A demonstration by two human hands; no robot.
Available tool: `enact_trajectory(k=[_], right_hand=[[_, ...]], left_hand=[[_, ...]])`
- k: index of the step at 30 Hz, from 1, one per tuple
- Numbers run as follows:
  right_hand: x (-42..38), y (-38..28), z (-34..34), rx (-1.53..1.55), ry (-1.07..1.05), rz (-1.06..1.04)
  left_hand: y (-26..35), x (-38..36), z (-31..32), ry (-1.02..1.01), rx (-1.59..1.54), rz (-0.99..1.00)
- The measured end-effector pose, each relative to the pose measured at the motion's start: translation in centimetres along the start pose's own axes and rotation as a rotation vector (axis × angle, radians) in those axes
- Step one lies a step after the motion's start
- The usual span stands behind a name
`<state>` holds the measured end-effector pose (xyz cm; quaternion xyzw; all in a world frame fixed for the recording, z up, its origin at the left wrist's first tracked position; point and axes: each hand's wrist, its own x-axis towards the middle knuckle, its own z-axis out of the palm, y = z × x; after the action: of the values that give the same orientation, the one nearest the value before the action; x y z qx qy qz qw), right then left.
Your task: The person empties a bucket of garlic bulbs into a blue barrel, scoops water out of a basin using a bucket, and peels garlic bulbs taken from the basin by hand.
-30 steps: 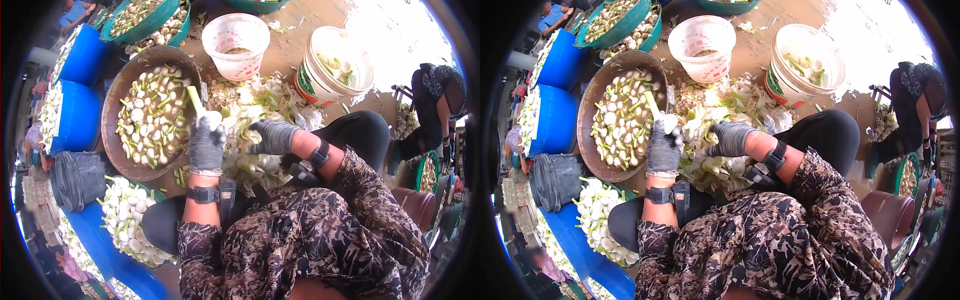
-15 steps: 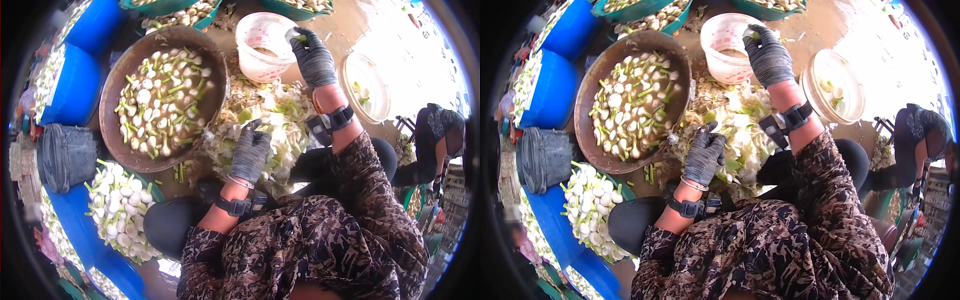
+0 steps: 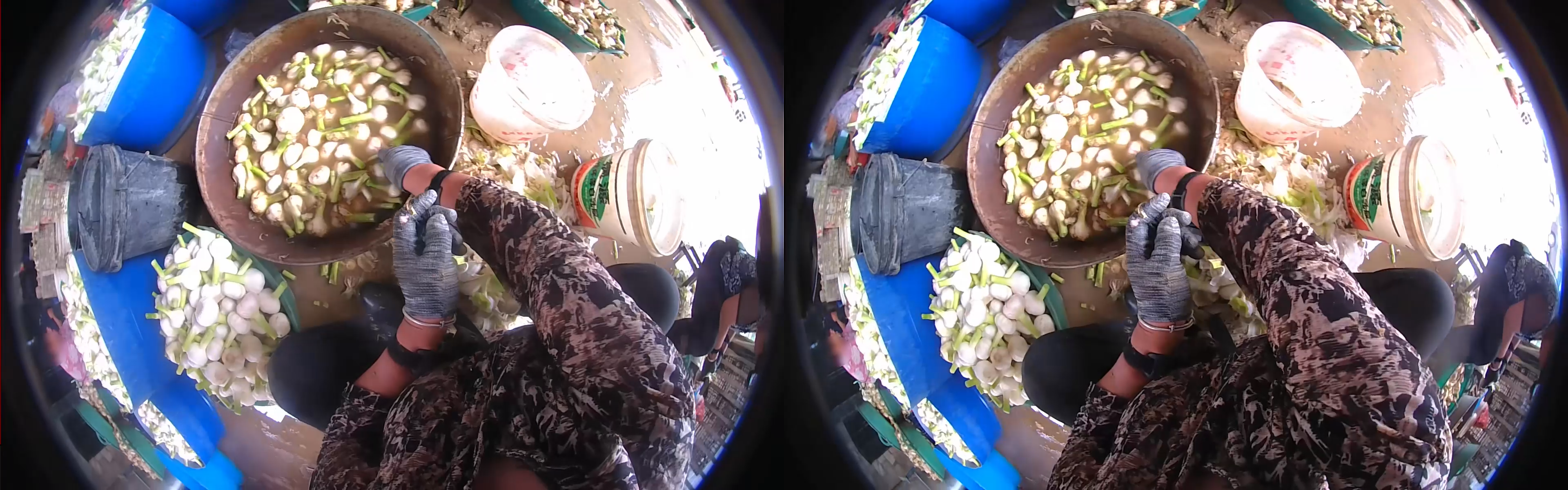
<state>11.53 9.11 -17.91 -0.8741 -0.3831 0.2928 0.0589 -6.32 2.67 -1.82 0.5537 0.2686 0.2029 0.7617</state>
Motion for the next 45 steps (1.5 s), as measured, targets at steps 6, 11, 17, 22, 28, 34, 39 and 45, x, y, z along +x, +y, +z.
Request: enact_trajectory(k=[6, 11, 17, 22, 28, 34, 39, 45], right_hand=[[-7.4, 3.9, -3.9, 0.455, 0.494, -0.063], [-17.9, 8.1, -7.1, 1.789, 0.059, 0.066], [-20.6, 7.6, -6.6, 1.962, -0.093, -0.180], [-16.8, 1.3, -10.9, 1.996, -0.143, -0.359], [-18.6, -0.9, -12.9, 0.918, 0.641, -0.276], [-25.4, -0.6, -12.4, 0.557, 0.909, -0.395], [-27.1, 0.5, -11.5, 0.326, 1.017, -0.267], [-29.8, 1.8, -11.2, 0.509, 0.912, -0.186]], left_hand=[[-0.8, 0.3, -0.3, 0.126, -0.227, -0.197], [-2.6, 0.7, 0.4, 0.007, -0.441, -0.499], [-0.6, 1.2, 1.8, -0.304, -0.920, -0.555], [3.2, 1.9, -0.1, -0.227, -0.852, -0.212], [4.4, 1.5, -1.2, 0.027, -0.476, 0.197], [2.9, 1.3, 0.0, 0.059, -0.123, 0.188], [1.3, 0.9, 0.9, -0.072, 0.016, 0.149], [1.7, -1.5, 2.3, -0.229, -0.158, 0.106]])
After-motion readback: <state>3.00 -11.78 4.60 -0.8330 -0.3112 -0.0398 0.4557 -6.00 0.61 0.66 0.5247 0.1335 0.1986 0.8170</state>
